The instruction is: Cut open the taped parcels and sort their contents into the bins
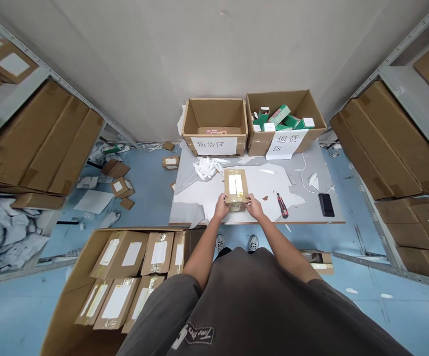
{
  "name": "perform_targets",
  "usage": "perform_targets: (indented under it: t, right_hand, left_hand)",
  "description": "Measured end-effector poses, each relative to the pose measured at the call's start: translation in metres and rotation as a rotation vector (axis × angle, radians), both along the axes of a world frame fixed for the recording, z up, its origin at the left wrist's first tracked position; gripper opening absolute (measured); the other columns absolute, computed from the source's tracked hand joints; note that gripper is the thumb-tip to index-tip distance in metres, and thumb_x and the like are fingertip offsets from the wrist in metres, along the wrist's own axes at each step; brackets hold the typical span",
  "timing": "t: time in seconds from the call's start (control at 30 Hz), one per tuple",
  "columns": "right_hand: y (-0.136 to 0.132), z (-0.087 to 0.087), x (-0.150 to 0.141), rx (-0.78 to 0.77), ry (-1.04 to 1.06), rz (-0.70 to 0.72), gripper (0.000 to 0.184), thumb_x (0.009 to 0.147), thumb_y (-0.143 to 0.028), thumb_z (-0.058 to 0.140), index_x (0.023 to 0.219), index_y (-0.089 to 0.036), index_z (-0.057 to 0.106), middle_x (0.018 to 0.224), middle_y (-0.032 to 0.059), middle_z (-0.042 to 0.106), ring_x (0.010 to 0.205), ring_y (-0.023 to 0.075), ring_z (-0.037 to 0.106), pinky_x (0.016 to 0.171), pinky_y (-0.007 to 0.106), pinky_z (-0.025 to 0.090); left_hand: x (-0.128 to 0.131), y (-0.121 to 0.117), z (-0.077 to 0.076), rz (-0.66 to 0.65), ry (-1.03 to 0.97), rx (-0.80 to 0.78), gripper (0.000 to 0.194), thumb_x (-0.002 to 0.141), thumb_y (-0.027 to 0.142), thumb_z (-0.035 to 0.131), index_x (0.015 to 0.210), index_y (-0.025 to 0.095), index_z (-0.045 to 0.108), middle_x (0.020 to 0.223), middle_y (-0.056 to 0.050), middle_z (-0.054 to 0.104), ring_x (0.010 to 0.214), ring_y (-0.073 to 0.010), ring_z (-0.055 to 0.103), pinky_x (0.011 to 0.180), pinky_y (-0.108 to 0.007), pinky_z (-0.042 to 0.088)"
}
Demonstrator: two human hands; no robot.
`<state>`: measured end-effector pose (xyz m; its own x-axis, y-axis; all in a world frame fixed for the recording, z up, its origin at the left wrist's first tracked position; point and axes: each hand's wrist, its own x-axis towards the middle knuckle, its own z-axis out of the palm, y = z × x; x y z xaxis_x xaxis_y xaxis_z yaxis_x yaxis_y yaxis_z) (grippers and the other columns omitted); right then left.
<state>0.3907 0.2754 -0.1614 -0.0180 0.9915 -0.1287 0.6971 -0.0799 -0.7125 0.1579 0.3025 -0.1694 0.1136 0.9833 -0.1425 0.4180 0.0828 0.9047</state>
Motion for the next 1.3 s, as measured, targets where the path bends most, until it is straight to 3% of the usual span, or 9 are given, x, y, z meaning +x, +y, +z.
perform_targets:
  t: [0.1,0.2,0.33,0.43,0.63,0.87,1.1,1.2,1.3]
  right_hand:
    - [-0.015,-0.020,-0.002,-0.045,-0.028,0.020,0.035,0.081,-0.018,0.061,0.114,-0.027,0.056,0.109,0.0044,0.073,0.090,0.0250,0.069,0.078,0.034,0.053]
    - [-0.020,-0.028,0.001,-0.061,-0.030,0.016,0.038,0.079,-0.021,0.063,0.115,-0.028,0.055,0.112,0.0038,0.071,0.088,0.0237,0.067,0.075,0.032,0.051]
    - [-0.014,-0.028,0.004,-0.082,-0.038,0.030,0.042,0.076,-0.027,0.070,0.115,-0.028,0.056,0.110,0.0023,0.070,0.086,0.0226,0.065,0.077,0.032,0.052]
    - [-0.011,-0.026,0.003,-0.085,-0.040,0.027,0.045,0.076,-0.032,0.074,0.118,-0.027,0.057,0.123,0.0053,0.068,0.090,0.0229,0.067,0.080,0.035,0.054]
    - [-0.014,-0.026,0.004,-0.111,0.047,-0.029,0.075,0.078,-0.028,0.074,0.148,-0.029,0.047,0.144,0.0109,0.064,0.094,0.0241,0.073,0.086,0.039,0.058]
    - [-0.017,-0.027,0.005,-0.121,0.108,-0.052,0.087,0.079,-0.023,0.069,0.159,-0.033,0.038,0.144,0.0095,0.066,0.097,0.0250,0.076,0.091,0.041,0.061]
    - [-0.020,-0.025,0.007,-0.210,0.278,-0.039,0.111,0.071,-0.030,0.083,0.169,-0.034,0.030,0.148,0.0106,0.064,0.110,0.0279,0.074,0.101,0.045,0.059]
    - [-0.013,-0.026,0.007,-0.248,0.360,-0.094,0.105,0.078,-0.045,0.083,0.169,-0.032,0.032,0.147,0.0119,0.065,0.117,0.0281,0.073,0.104,0.045,0.059]
    - [0.003,-0.028,0.004,-0.294,0.321,-0.211,0.088,0.090,-0.056,0.070,0.167,-0.028,0.038,0.142,0.0139,0.068,0.115,0.0277,0.074,0.105,0.045,0.058]
  left_hand:
    - [-0.004,-0.020,-0.017,-0.034,0.046,-0.033,0.055,0.072,0.002,0.071,0.120,0.023,0.054,0.128,-0.008,0.063,0.115,-0.0237,0.067,0.099,-0.037,0.053]
    - [-0.006,-0.027,-0.024,-0.064,0.035,-0.061,0.057,0.076,0.006,0.071,0.127,0.024,0.052,0.125,-0.007,0.065,0.112,-0.0229,0.067,0.101,-0.037,0.052]
    - [-0.005,-0.022,-0.024,-0.073,0.045,-0.062,0.063,0.073,0.009,0.074,0.129,0.024,0.053,0.129,-0.008,0.064,0.115,-0.0236,0.067,0.103,-0.038,0.052]
    - [-0.005,-0.020,-0.023,-0.080,0.027,-0.024,0.073,0.070,0.010,0.077,0.137,0.023,0.053,0.142,-0.011,0.059,0.128,-0.0263,0.062,0.110,-0.040,0.051]
    - [-0.008,-0.026,-0.026,0.021,-0.067,-0.112,0.090,0.074,0.018,0.082,0.156,0.025,0.044,0.155,-0.015,0.054,0.139,-0.0311,0.058,0.114,-0.046,0.050]
    - [-0.010,-0.033,-0.026,0.031,-0.108,-0.233,0.095,0.080,0.027,0.084,0.162,0.025,0.037,0.151,-0.020,0.058,0.122,-0.0297,0.070,0.106,-0.047,0.055]
    - [-0.012,-0.033,-0.018,-0.014,-0.143,-0.272,0.116,0.073,0.039,0.092,0.169,0.025,0.028,0.158,-0.021,0.053,0.124,-0.0305,0.068,0.107,-0.045,0.054]
    - [-0.009,-0.025,-0.012,0.014,-0.154,-0.322,0.115,0.076,0.047,0.091,0.170,0.026,0.028,0.160,-0.021,0.052,0.125,-0.0301,0.068,0.110,-0.044,0.052]
    - [-0.004,-0.009,-0.008,0.090,-0.101,-0.410,0.100,0.085,0.053,0.083,0.168,0.023,0.034,0.159,-0.022,0.055,0.126,-0.0304,0.069,0.111,-0.044,0.051]
